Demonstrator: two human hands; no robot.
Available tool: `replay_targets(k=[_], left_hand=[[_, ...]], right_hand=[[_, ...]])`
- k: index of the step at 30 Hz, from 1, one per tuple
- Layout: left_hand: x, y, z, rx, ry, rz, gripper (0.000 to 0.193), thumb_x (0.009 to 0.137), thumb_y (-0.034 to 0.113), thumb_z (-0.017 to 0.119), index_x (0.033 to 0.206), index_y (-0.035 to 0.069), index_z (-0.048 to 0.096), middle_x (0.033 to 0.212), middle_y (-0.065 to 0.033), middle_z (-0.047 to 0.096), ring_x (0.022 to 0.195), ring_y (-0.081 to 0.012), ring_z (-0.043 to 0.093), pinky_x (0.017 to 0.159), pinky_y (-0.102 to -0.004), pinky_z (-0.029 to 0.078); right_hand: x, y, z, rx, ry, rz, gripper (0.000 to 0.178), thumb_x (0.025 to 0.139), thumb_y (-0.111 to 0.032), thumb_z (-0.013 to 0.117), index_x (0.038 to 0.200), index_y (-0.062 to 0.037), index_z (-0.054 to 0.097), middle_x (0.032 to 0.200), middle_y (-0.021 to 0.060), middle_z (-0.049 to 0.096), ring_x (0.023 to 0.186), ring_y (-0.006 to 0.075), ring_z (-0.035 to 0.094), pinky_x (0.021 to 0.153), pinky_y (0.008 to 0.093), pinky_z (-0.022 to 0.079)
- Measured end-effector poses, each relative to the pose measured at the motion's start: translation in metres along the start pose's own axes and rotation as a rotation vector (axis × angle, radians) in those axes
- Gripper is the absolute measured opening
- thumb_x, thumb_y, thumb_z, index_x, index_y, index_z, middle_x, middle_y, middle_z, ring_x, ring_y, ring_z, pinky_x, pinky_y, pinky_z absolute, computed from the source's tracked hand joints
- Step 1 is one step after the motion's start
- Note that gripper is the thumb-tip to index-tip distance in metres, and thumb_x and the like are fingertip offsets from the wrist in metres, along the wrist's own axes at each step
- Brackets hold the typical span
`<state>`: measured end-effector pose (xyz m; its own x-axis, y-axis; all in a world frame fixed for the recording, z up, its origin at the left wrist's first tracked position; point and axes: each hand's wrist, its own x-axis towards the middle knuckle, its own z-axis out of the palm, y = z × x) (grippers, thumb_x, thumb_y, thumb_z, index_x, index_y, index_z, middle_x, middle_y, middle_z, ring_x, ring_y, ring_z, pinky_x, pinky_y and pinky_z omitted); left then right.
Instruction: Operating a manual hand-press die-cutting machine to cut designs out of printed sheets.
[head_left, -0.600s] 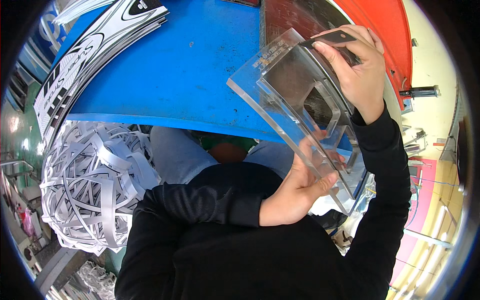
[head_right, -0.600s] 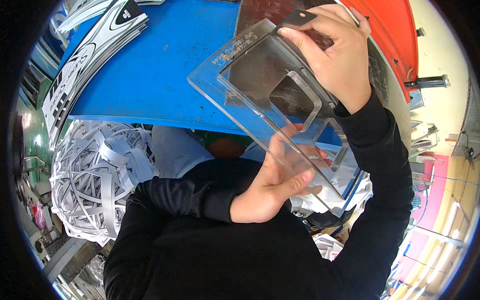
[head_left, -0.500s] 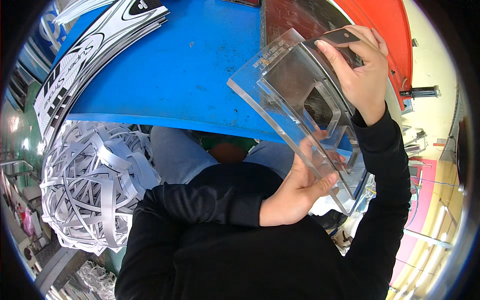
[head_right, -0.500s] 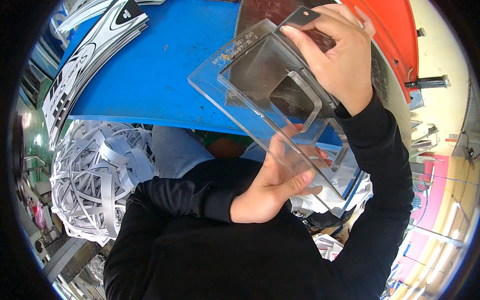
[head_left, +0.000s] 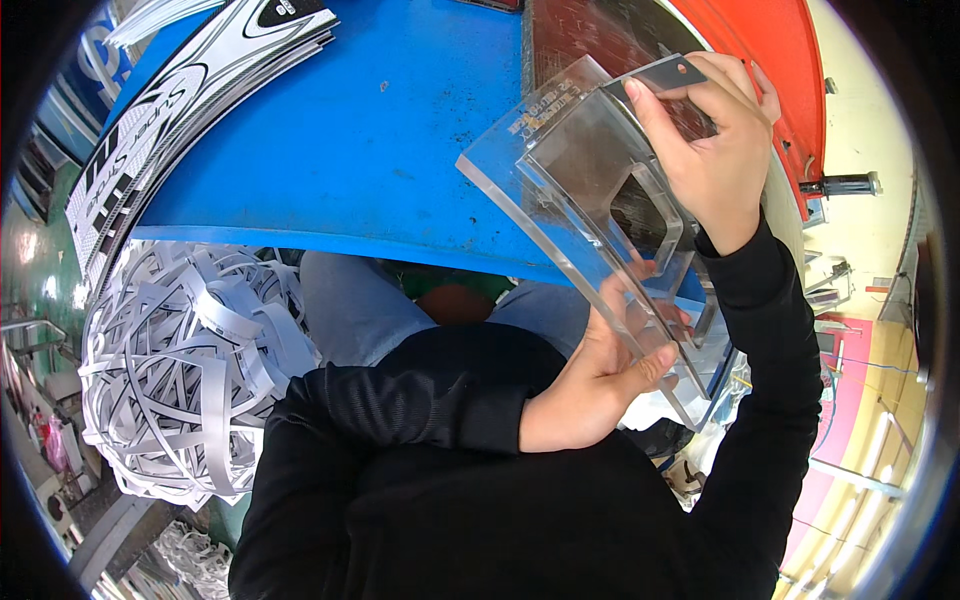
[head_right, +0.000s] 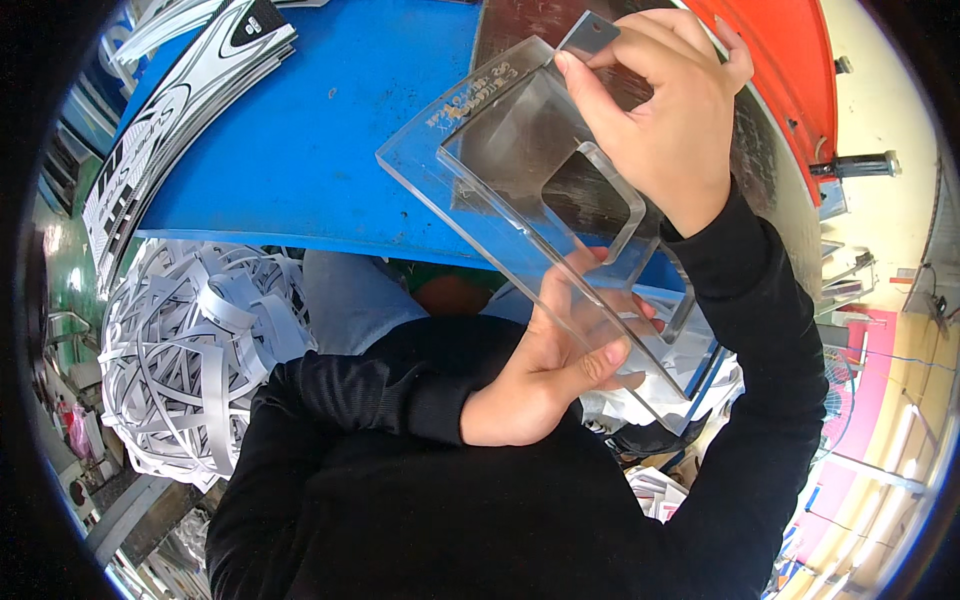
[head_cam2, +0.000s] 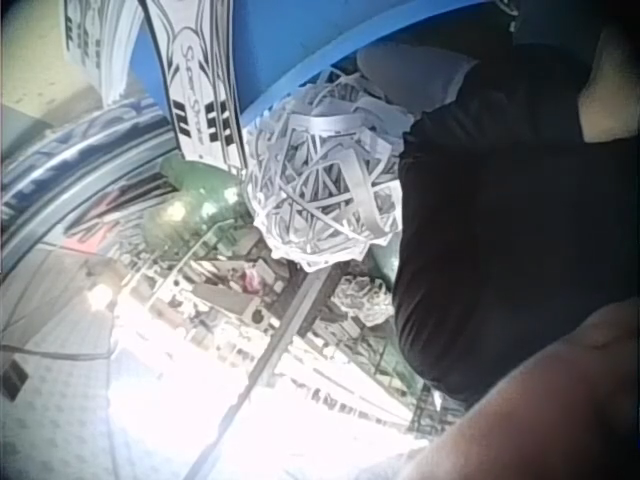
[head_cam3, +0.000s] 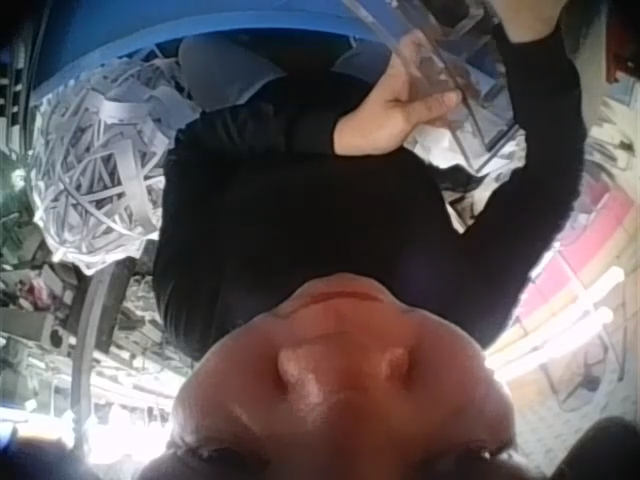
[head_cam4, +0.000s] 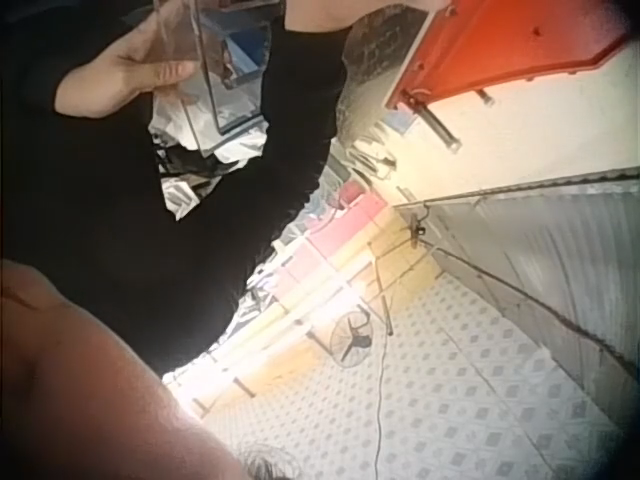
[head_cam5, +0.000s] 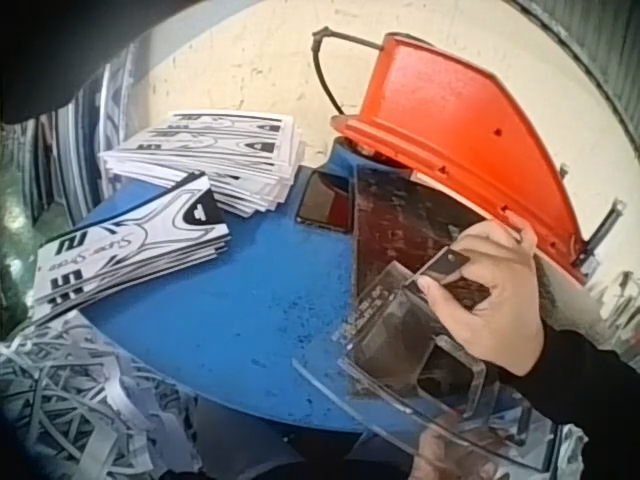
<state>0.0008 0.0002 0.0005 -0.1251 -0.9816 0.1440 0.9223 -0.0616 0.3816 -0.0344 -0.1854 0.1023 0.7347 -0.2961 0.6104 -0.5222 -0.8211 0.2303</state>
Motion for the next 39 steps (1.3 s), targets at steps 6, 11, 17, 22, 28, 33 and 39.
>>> replay_targets(k=[6, 11, 17, 22, 28, 33, 39], left_hand=[[0.000, 0.003, 0.002, -0.017, 0.019, -0.015, 0.074, 0.102, 0.008, 0.058, 0.154, 0.010, 0.006, 0.130, -0.0178, 0.051, 0.131, -0.0272, 0.049, 0.107, -0.0415, 0.043], [0.000, 0.003, 0.001, -0.020, 0.009, -0.029, 0.072, 0.102, 0.007, 0.057, 0.154, 0.010, 0.007, 0.130, -0.0175, 0.050, 0.131, -0.0266, 0.049, 0.105, -0.0403, 0.045], [0.001, -0.001, -0.003, 0.022, -0.014, -0.005, 0.072, 0.102, 0.007, 0.057, 0.154, 0.011, 0.007, 0.128, -0.0166, 0.050, 0.129, -0.0258, 0.050, 0.103, -0.0393, 0.047], [0.000, 0.001, 0.000, -0.003, -0.004, -0.014, 0.073, 0.102, 0.009, 0.058, 0.155, 0.011, 0.007, 0.129, -0.0165, 0.050, 0.130, -0.0256, 0.050, 0.103, -0.0395, 0.047], [0.000, 0.002, 0.000, -0.024, 0.009, -0.031, 0.074, 0.102, 0.010, 0.059, 0.154, 0.011, 0.007, 0.130, -0.0170, 0.050, 0.130, -0.0263, 0.050, 0.105, -0.0409, 0.045], [0.001, 0.000, -0.001, -0.017, 0.001, -0.005, 0.074, 0.102, 0.010, 0.060, 0.154, 0.010, 0.007, 0.129, -0.0173, 0.051, 0.130, -0.0263, 0.049, 0.107, -0.0417, 0.044], [0.001, 0.001, -0.001, -0.001, 0.005, -0.009, 0.075, 0.102, 0.010, 0.060, 0.154, 0.009, 0.006, 0.129, -0.0173, 0.052, 0.129, -0.0258, 0.050, 0.106, -0.0412, 0.044]], right_hand=[[0.001, -0.001, 0.000, -0.022, -0.047, 0.020, 0.016, 0.081, -0.024, 0.084, 0.084, -0.0093, 0.078, 0.099, 0.0011, 0.075, 0.105, 0.0187, 0.065, 0.111, 0.0445, 0.028], [0.001, 0.010, -0.001, -0.023, -0.031, -0.063, 0.015, 0.081, -0.023, 0.083, 0.088, -0.0107, 0.080, 0.102, 0.0016, 0.075, 0.105, 0.0187, 0.064, 0.110, 0.0440, 0.027], [0.008, 0.007, -0.006, 0.017, -0.105, -0.095, 0.011, 0.084, -0.021, 0.080, 0.091, -0.0126, 0.080, 0.098, 0.0002, 0.075, 0.107, 0.0169, 0.063, 0.110, 0.0439, 0.027], [0.006, 0.011, -0.008, 0.021, -0.097, -0.100, 0.012, 0.082, -0.020, 0.081, 0.091, -0.0120, 0.080, 0.096, -0.0004, 0.075, 0.105, 0.0168, 0.064, 0.109, 0.0436, 0.028], [0.006, 0.001, -0.010, -0.014, -0.062, -0.063, 0.013, 0.080, -0.019, 0.084, 0.088, -0.0104, 0.079, 0.095, 0.0003, 0.074, 0.102, 0.0176, 0.065, 0.109, 0.0438, 0.028], [0.004, 0.001, -0.005, -0.029, -0.044, -0.061, 0.013, 0.079, -0.019, 0.084, 0.086, -0.0103, 0.079, 0.096, 0.0013, 0.074, 0.102, 0.0176, 0.066, 0.109, 0.0440, 0.029], [0.004, -0.004, -0.003, -0.048, -0.028, -0.021, 0.014, 0.080, -0.021, 0.084, 0.084, -0.0095, 0.078, 0.095, 0.0016, 0.073, 0.103, 0.0177, 0.066, 0.110, 0.0451, 0.028]])
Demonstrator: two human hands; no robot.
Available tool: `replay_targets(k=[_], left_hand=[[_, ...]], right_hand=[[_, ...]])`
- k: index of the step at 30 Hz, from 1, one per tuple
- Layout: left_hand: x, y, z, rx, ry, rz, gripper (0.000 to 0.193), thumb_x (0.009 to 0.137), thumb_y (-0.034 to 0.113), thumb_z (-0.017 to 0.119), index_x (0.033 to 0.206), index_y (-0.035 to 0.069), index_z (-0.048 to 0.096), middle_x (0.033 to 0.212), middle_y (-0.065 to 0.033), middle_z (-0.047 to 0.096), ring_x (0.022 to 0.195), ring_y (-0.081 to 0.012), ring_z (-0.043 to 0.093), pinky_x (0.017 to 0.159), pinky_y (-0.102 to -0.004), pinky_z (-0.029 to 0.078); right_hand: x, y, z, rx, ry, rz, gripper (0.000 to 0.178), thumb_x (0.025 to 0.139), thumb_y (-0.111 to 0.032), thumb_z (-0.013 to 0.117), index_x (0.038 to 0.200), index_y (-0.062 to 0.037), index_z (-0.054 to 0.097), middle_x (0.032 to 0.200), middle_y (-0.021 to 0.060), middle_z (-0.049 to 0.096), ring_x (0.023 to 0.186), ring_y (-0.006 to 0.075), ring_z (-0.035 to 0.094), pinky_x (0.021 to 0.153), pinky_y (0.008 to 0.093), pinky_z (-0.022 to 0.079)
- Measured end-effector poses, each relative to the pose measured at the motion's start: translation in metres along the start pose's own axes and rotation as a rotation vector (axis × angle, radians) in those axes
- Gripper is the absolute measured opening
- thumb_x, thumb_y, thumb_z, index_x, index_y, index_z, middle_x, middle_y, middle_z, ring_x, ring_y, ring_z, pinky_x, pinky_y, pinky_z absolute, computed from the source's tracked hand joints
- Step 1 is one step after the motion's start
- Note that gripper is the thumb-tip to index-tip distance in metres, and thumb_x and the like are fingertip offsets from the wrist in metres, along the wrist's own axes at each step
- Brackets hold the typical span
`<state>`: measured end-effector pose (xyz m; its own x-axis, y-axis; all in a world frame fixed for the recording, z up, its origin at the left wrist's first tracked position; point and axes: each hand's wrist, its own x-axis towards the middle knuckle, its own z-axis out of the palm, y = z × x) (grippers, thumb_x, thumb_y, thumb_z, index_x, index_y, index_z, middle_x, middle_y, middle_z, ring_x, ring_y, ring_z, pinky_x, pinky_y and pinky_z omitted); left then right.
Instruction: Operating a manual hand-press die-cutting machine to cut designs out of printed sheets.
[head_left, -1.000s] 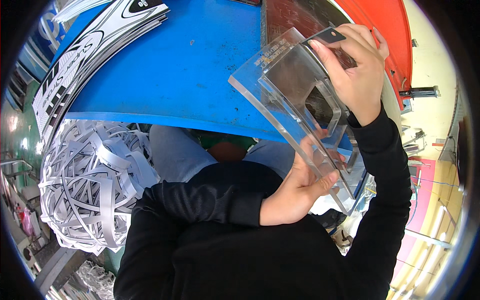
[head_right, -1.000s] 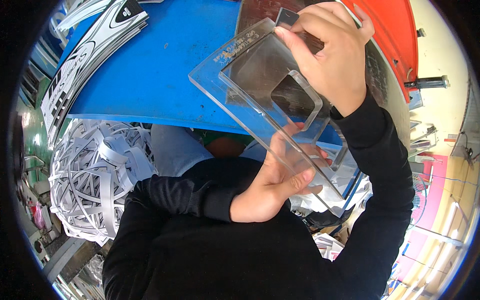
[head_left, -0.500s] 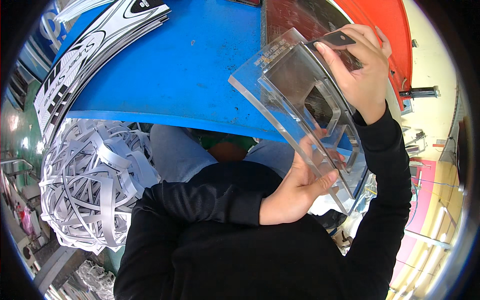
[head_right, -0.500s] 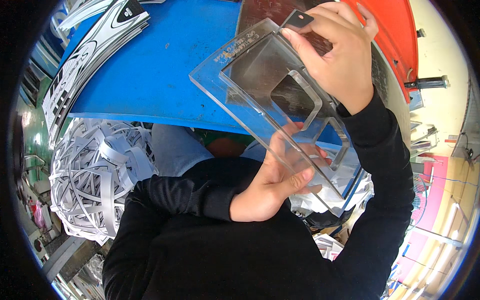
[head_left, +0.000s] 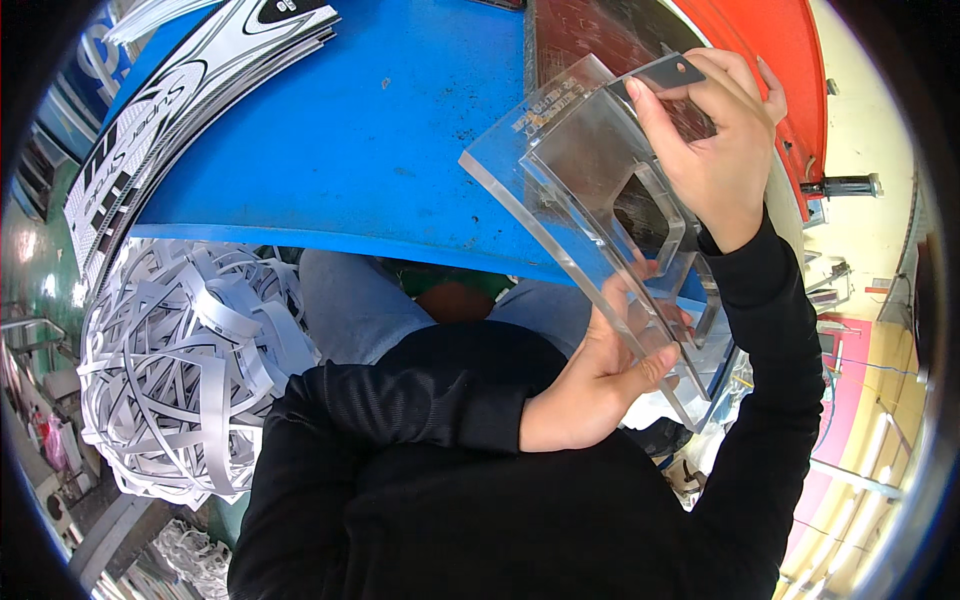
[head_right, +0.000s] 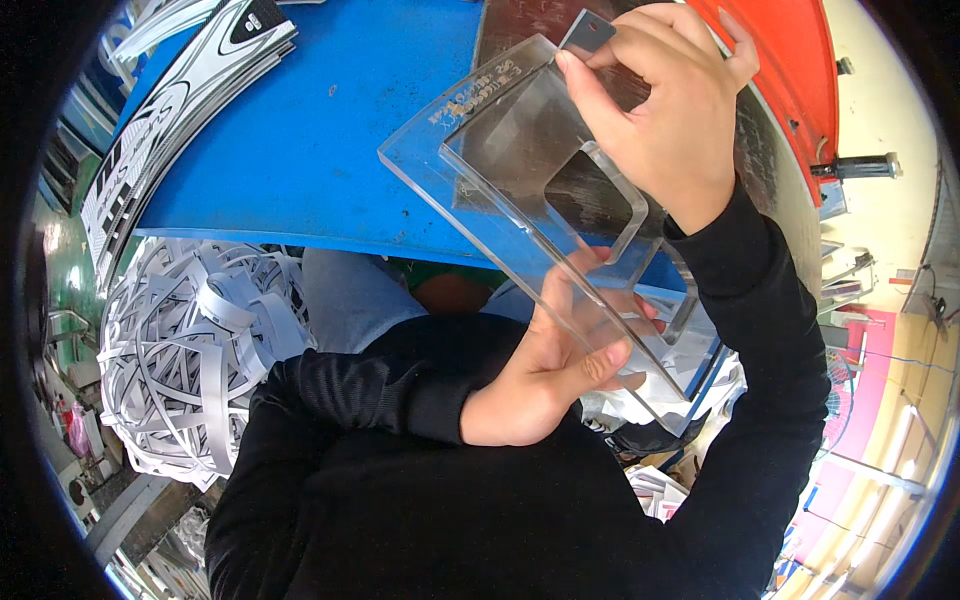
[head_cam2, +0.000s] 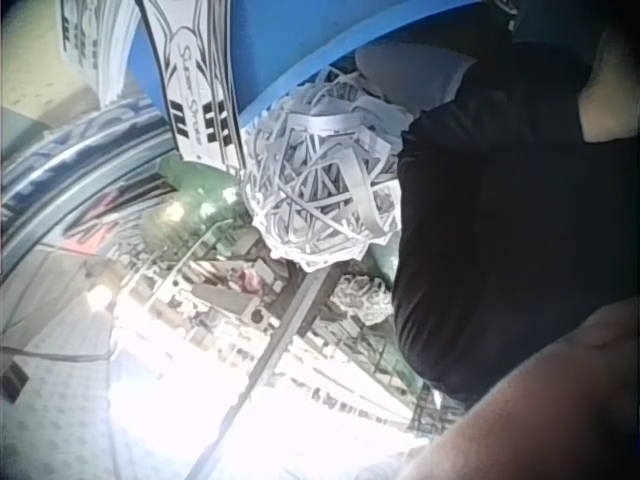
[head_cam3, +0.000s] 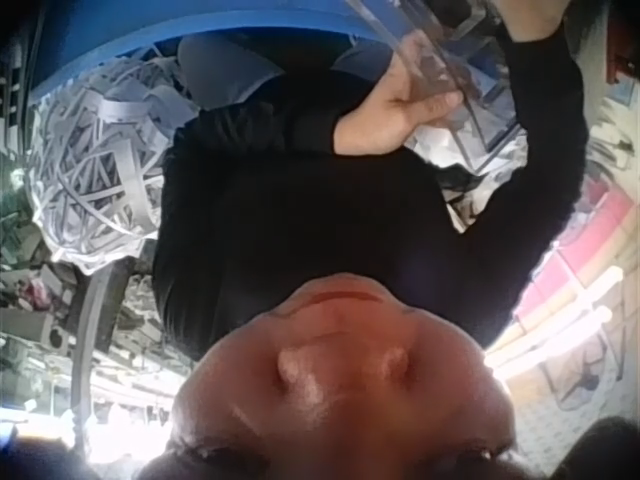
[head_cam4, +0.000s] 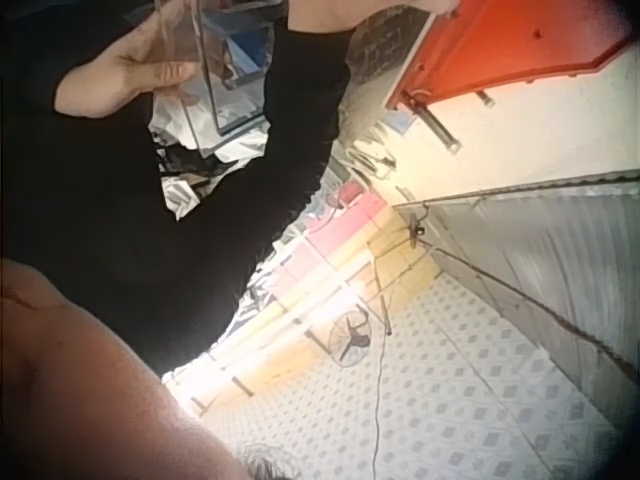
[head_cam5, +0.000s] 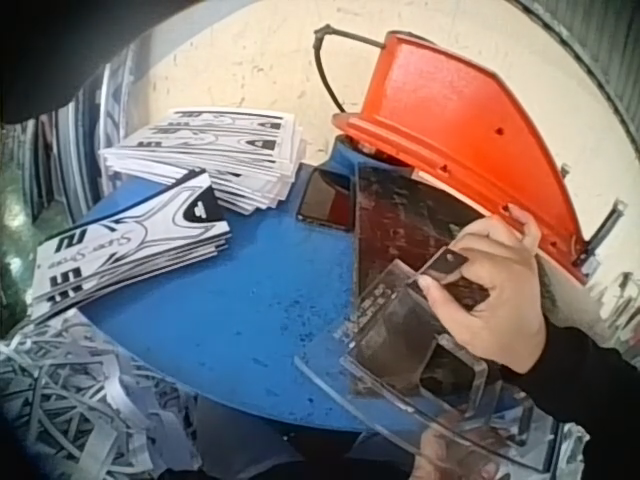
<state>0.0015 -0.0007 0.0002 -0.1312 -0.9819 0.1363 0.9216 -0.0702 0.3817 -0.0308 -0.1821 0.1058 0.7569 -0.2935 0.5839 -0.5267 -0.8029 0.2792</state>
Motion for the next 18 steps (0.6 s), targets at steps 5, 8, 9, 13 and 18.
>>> replay_targets(k=[5, 8, 9, 13, 18], left_hand=[[0.000, 0.001, 0.000, 0.024, -0.001, 0.012, 0.075, 0.102, 0.010, 0.060, 0.154, 0.008, 0.006, 0.129, -0.0177, 0.052, 0.129, -0.0261, 0.050, 0.106, -0.0414, 0.044], [0.001, 0.000, -0.001, 0.042, -0.011, 0.025, 0.075, 0.102, 0.009, 0.059, 0.154, 0.008, 0.006, 0.129, -0.0177, 0.052, 0.130, -0.0261, 0.050, 0.106, -0.0412, 0.044], [0.001, 0.001, 0.000, 0.042, -0.012, 0.025, 0.075, 0.102, 0.009, 0.059, 0.154, 0.008, 0.006, 0.129, -0.0177, 0.052, 0.130, -0.0261, 0.050, 0.106, -0.0412, 0.044], [0.000, 0.000, 0.000, 0.016, -0.014, 0.009, 0.075, 0.102, 0.009, 0.059, 0.154, 0.009, 0.006, 0.130, -0.0176, 0.051, 0.130, -0.0263, 0.049, 0.105, -0.0406, 0.045], [-0.001, 0.002, 0.001, -0.019, 0.008, -0.030, 0.075, 0.102, 0.010, 0.059, 0.155, 0.011, 0.006, 0.132, -0.0172, 0.050, 0.131, -0.0268, 0.049, 0.104, -0.0409, 0.047]], right_hand=[[0.000, 0.005, 0.006, 0.040, -0.022, 0.041, 0.020, 0.083, -0.025, 0.082, 0.078, -0.0077, 0.073, 0.091, 0.0027, 0.072, 0.105, 0.0210, 0.064, 0.110, 0.0463, 0.028], [0.000, 0.007, 0.006, 0.047, -0.069, 0.059, 0.022, 0.084, -0.026, 0.081, 0.078, -0.0068, 0.072, 0.089, 0.0029, 0.072, 0.105, 0.0218, 0.064, 0.110, 0.0450, 0.028], [0.000, 0.008, 0.005, 0.046, -0.069, 0.059, 0.022, 0.084, -0.026, 0.081, 0.078, -0.0068, 0.072, 0.089, 0.0029, 0.072, 0.105, 0.0218, 0.064, 0.110, 0.0450, 0.028], [-0.001, 0.015, 0.005, 0.107, -0.065, 0.032, 0.017, 0.086, -0.023, 0.079, 0.083, -0.0071, 0.075, 0.091, 0.0021, 0.073, 0.105, 0.0209, 0.063, 0.109, 0.0428, 0.029], [0.003, 0.014, -0.006, 0.130, -0.136, -0.061, 0.011, 0.086, -0.019, 0.078, 0.089, -0.0086, 0.079, 0.095, 0.0014, 0.074, 0.105, 0.0188, 0.063, 0.108, 0.0406, 0.030]])
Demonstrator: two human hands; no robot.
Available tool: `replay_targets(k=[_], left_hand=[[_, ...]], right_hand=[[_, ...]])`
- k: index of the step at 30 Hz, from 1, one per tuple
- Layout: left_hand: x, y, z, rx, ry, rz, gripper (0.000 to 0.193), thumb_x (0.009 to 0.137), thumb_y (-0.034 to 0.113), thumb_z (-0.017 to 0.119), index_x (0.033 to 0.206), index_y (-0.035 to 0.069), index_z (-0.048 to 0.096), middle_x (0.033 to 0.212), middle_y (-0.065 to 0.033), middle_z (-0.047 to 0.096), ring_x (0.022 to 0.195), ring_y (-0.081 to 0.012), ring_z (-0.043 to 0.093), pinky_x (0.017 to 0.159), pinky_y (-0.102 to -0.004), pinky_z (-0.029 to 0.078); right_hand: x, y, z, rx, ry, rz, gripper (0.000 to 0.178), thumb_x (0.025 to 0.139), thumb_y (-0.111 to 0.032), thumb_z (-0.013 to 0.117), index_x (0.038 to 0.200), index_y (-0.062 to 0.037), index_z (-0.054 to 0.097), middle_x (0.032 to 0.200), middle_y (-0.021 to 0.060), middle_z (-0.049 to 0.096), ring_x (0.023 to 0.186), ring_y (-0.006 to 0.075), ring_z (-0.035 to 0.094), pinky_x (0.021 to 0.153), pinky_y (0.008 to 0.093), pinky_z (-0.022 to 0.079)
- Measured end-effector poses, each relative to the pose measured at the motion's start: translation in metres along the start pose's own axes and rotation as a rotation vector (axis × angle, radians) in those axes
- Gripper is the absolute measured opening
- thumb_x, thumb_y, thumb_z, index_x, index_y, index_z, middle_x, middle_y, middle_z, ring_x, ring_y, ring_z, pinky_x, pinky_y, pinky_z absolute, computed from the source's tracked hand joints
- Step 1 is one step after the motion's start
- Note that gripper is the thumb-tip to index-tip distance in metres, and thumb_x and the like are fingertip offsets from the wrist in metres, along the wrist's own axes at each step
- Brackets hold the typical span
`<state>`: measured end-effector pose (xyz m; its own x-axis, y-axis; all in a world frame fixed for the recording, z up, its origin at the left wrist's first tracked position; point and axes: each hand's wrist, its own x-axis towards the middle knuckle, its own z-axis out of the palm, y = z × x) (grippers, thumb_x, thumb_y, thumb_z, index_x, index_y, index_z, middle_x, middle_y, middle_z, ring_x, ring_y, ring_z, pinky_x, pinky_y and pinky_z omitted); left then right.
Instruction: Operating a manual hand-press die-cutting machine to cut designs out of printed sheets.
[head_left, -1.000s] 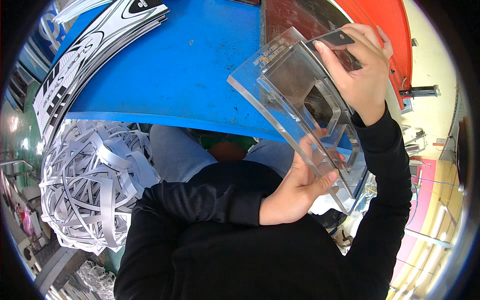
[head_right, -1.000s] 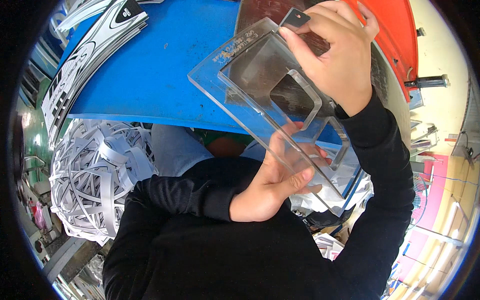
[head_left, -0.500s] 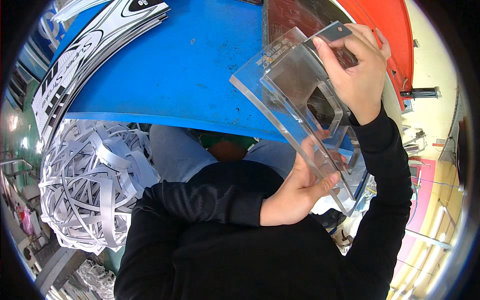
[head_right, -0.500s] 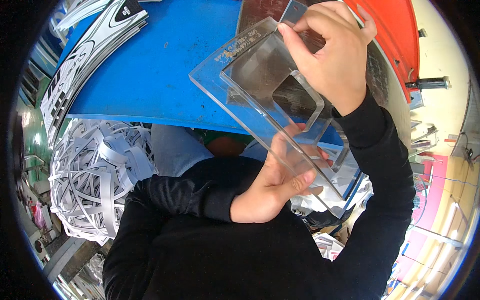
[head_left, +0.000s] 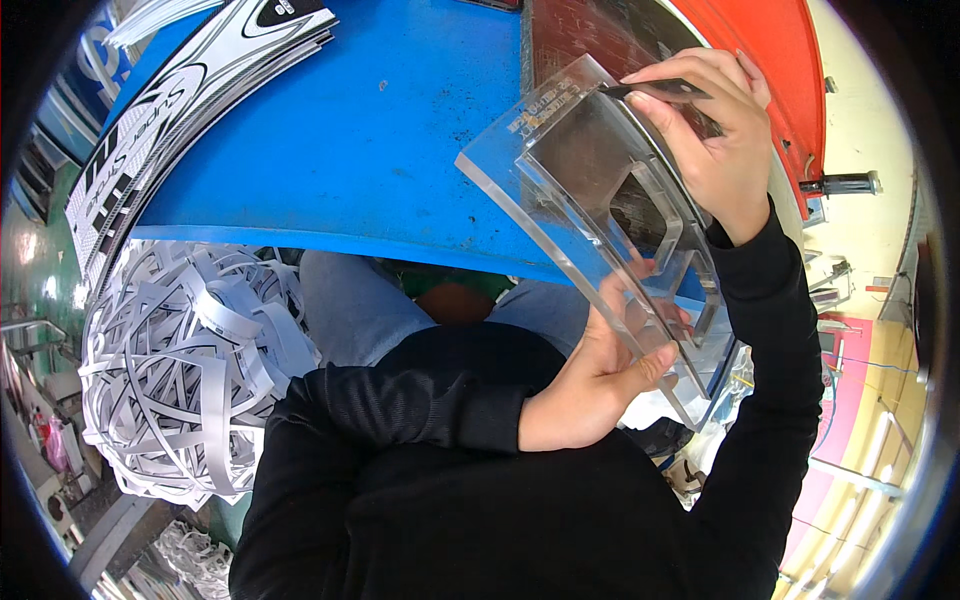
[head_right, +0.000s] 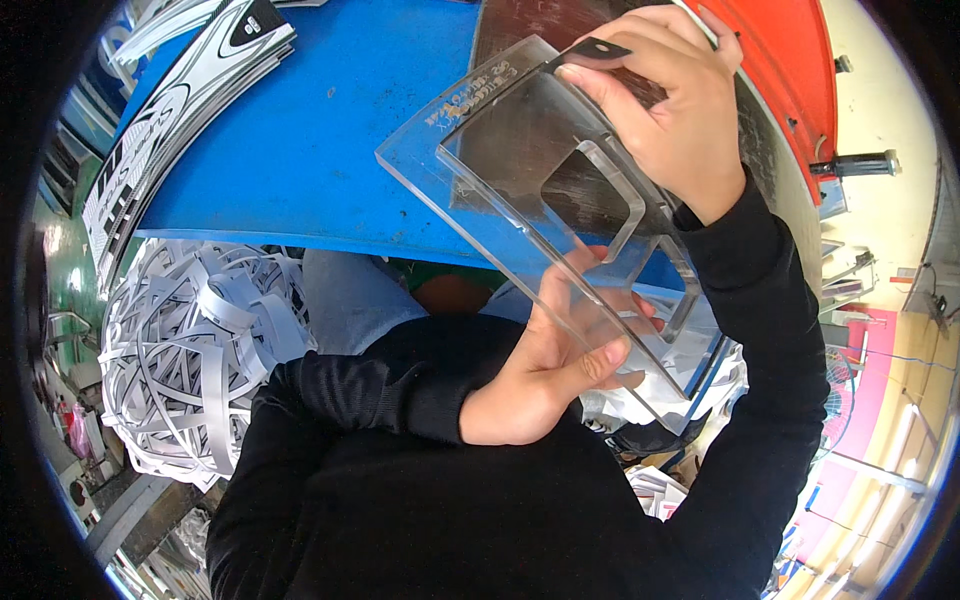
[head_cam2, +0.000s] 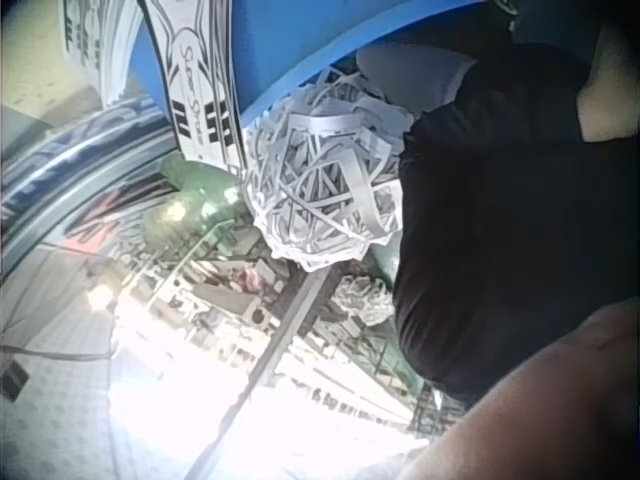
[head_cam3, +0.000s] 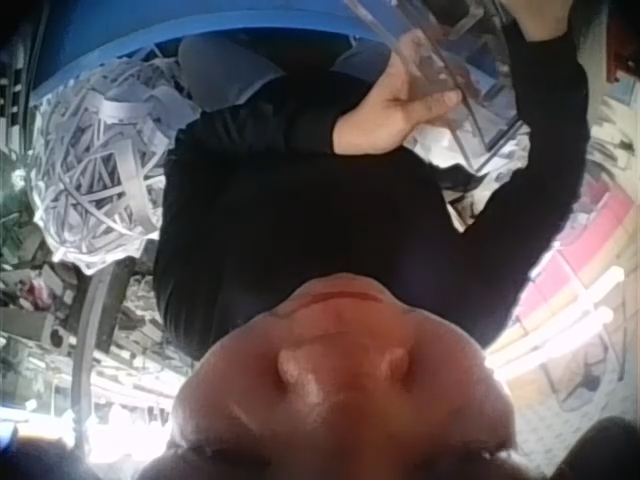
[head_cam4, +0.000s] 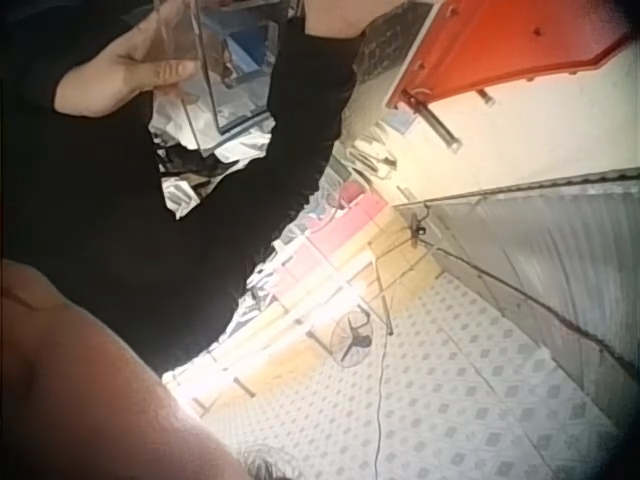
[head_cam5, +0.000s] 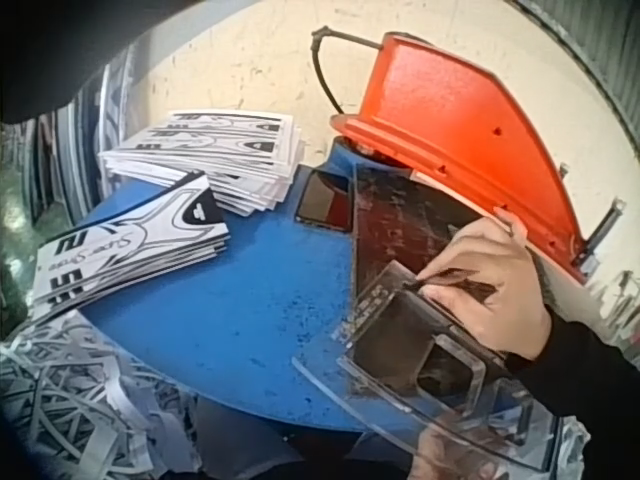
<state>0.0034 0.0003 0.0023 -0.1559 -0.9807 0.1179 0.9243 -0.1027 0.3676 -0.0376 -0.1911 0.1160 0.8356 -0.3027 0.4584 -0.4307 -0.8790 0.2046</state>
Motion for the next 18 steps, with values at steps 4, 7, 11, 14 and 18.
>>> replay_targets(k=[4, 7, 11, 14, 18], left_hand=[[0.000, -0.001, -0.001, 0.006, -0.010, 0.006, 0.074, 0.102, 0.011, 0.060, 0.154, 0.012, 0.006, 0.132, -0.0170, 0.050, 0.131, -0.0271, 0.049, 0.103, -0.0412, 0.048], [0.000, 0.001, 0.001, -0.012, -0.002, -0.009, 0.075, 0.102, 0.011, 0.060, 0.154, 0.012, 0.006, 0.132, -0.0170, 0.050, 0.132, -0.0272, 0.049, 0.103, -0.0412, 0.048], [0.001, -0.002, 0.000, 0.002, -0.006, 0.011, 0.075, 0.102, 0.010, 0.060, 0.154, 0.011, 0.006, 0.131, -0.0167, 0.050, 0.132, -0.0273, 0.049, 0.105, -0.0416, 0.047], [0.000, -0.001, 0.000, -0.005, -0.001, -0.004, 0.076, 0.102, 0.009, 0.061, 0.154, 0.011, 0.007, 0.131, -0.0168, 0.050, 0.131, -0.0271, 0.049, 0.106, -0.0415, 0.046], [0.000, -0.003, -0.001, -0.020, 0.012, 0.006, 0.075, 0.102, 0.009, 0.060, 0.154, 0.010, 0.006, 0.131, -0.0172, 0.050, 0.131, -0.0268, 0.049, 0.106, -0.0413, 0.046]], right_hand=[[-0.003, -0.002, -0.003, 0.000, 0.051, 0.019, 0.008, 0.085, -0.017, 0.079, 0.089, -0.0100, 0.080, 0.095, 0.0011, 0.075, 0.104, 0.0184, 0.064, 0.108, 0.0398, 0.030], [-0.006, 0.000, 0.001, -0.023, 0.079, 0.047, 0.009, 0.084, -0.018, 0.080, 0.089, -0.0106, 0.080, 0.094, 0.0012, 0.075, 0.103, 0.0188, 0.064, 0.108, 0.0403, 0.029], [-0.007, 0.001, 0.006, -0.043, 0.100, 0.054, 0.011, 0.083, -0.020, 0.082, 0.088, -0.0109, 0.080, 0.092, 0.0011, 0.075, 0.104, 0.0184, 0.064, 0.108, 0.0415, 0.029], [-0.005, -0.001, 0.007, -0.043, 0.083, 0.070, 0.011, 0.083, -0.021, 0.082, 0.086, -0.0108, 0.079, 0.093, 0.0009, 0.075, 0.104, 0.0177, 0.065, 0.110, 0.0426, 0.028], [-0.005, -0.005, 0.011, -0.068, 0.119, 0.071, 0.013, 0.082, -0.022, 0.083, 0.084, -0.0105, 0.078, 0.094, 0.0005, 0.075, 0.105, 0.0173, 0.065, 0.110, 0.0433, 0.027]])
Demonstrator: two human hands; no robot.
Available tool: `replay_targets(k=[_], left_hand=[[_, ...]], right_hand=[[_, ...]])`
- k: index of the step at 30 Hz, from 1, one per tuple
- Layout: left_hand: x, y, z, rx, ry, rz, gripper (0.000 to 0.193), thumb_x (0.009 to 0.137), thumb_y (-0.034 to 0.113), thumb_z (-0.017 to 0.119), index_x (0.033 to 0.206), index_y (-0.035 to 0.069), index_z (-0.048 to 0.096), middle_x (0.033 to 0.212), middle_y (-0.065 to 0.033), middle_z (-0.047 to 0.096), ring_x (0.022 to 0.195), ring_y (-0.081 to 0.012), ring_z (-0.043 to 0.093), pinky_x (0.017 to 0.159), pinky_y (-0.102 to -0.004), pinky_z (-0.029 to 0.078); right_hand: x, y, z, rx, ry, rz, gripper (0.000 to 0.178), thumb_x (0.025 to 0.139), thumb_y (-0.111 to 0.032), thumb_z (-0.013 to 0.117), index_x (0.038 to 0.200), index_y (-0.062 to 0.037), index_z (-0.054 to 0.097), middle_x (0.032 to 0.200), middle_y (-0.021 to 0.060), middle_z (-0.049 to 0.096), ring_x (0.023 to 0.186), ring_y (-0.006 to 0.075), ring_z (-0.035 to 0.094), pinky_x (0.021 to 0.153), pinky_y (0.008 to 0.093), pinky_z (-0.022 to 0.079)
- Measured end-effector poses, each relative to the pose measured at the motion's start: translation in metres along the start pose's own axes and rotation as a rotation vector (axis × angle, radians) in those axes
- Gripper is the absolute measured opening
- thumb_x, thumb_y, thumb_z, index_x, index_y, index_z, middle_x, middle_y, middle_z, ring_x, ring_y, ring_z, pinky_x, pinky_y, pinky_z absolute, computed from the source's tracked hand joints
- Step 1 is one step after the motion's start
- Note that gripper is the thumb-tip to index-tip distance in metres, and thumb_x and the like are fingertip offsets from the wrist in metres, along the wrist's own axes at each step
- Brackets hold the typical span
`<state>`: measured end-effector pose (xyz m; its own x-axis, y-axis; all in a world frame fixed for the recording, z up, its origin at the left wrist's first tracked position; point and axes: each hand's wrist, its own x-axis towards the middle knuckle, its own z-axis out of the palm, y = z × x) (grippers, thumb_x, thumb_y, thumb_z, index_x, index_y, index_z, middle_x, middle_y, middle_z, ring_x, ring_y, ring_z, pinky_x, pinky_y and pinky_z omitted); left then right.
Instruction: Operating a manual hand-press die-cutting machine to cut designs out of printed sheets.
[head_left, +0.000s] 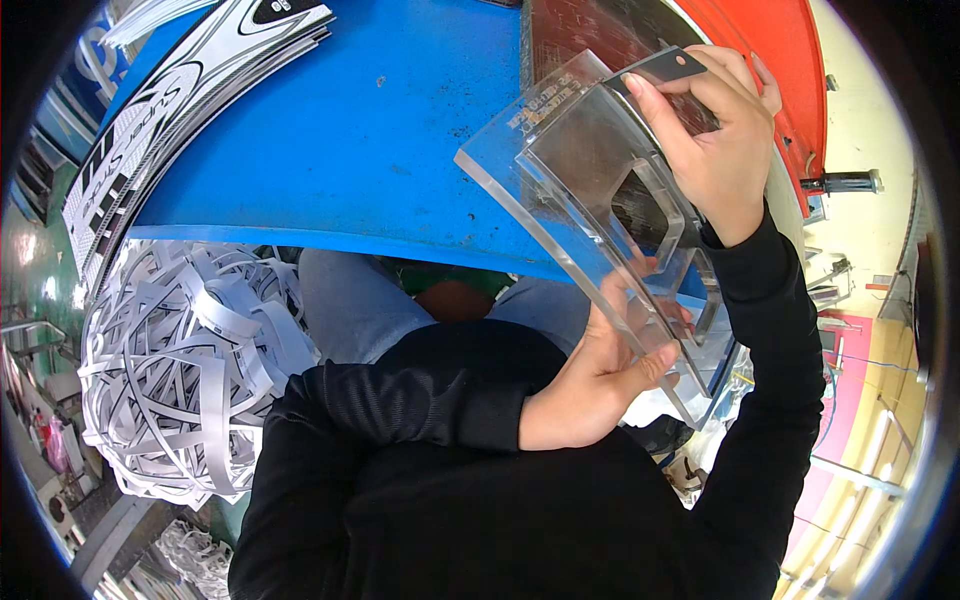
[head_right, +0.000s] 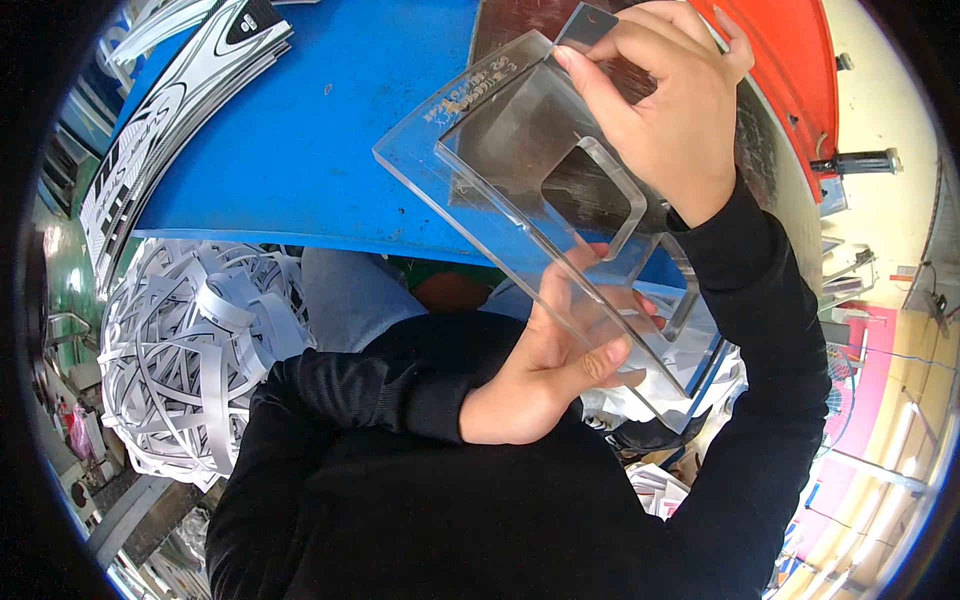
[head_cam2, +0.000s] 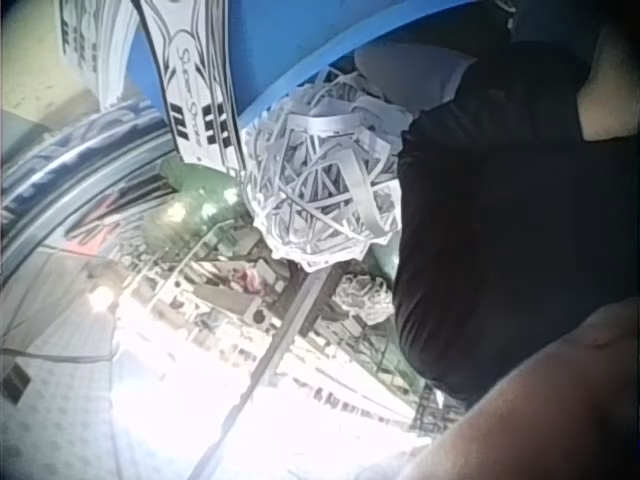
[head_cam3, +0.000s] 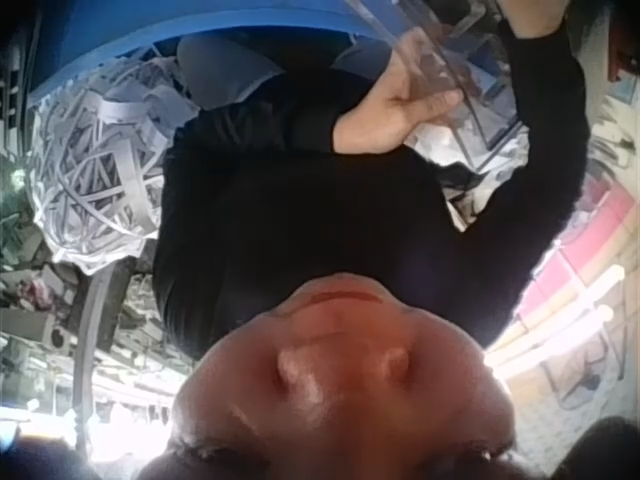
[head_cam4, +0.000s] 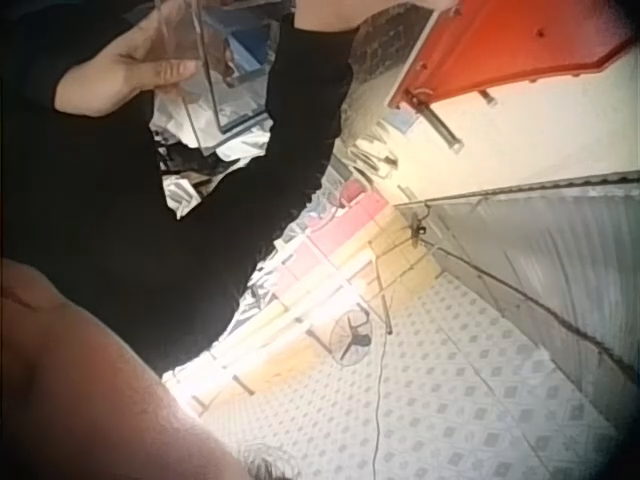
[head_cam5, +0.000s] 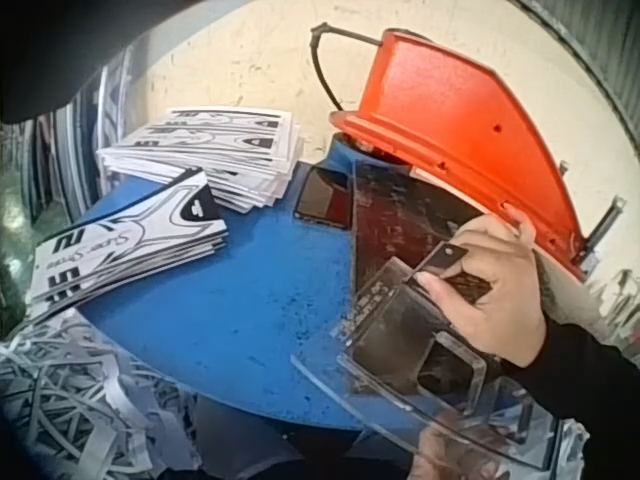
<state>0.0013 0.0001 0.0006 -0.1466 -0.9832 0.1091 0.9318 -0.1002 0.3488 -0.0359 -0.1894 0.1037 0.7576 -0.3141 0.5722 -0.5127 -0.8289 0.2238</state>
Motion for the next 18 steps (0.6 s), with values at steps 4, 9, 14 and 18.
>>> replay_targets(k=[4, 9, 14, 18], left_hand=[[0.0016, -0.0016, -0.0017, 0.046, -0.033, 0.030, 0.076, 0.102, 0.008, 0.060, 0.155, 0.010, 0.006, 0.131, -0.0177, 0.050, 0.130, -0.0260, 0.049, 0.105, -0.0412, 0.046], [0.0018, -0.0010, -0.0011, 0.032, -0.032, 0.019, 0.076, 0.101, 0.008, 0.060, 0.154, 0.009, 0.006, 0.131, -0.0177, 0.050, 0.129, -0.0257, 0.049, 0.105, -0.0414, 0.046], [0.0018, -0.0020, -0.0021, 0.036, -0.041, 0.033, 0.077, 0.101, 0.008, 0.061, 0.155, 0.010, 0.006, 0.130, -0.0166, 0.050, 0.129, -0.0250, 0.048, 0.105, -0.0417, 0.045], [0.0023, -0.0043, -0.0025, 0.052, -0.035, 0.064, 0.077, 0.101, 0.007, 0.061, 0.155, 0.010, 0.007, 0.129, -0.0160, 0.050, 0.129, -0.0249, 0.048, 0.105, -0.0416, 0.045]], right_hand=[[0.0006, -0.0033, -0.0015, -0.040, 0.026, -0.022, 0.013, 0.081, -0.022, 0.083, 0.085, -0.0105, 0.078, 0.096, 0.0000, 0.075, 0.104, 0.0168, 0.065, 0.110, 0.0441, 0.028], [0.0028, -0.0034, -0.0031, -0.046, 0.051, -0.032, 0.012, 0.081, -0.021, 0.083, 0.085, -0.0102, 0.078, 0.095, 0.0004, 0.074, 0.102, 0.0169, 0.066, 0.109, 0.0428, 0.029], [0.0010, 0.0034, -0.0056, 0.036, 0.048, -0.016, 0.010, 0.082, -0.019, 0.082, 0.087, -0.0108, 0.078, 0.091, 0.0001, 0.074, 0.100, 0.0172, 0.066, 0.108, 0.0408, 0.030], [0.0021, -0.0052, -0.0060, 0.009, -0.002, -0.026, 0.010, 0.083, -0.019, 0.082, 0.087, -0.0109, 0.078, 0.091, 0.0000, 0.073, 0.100, 0.0172, 0.066, 0.108, 0.0414, 0.030]])
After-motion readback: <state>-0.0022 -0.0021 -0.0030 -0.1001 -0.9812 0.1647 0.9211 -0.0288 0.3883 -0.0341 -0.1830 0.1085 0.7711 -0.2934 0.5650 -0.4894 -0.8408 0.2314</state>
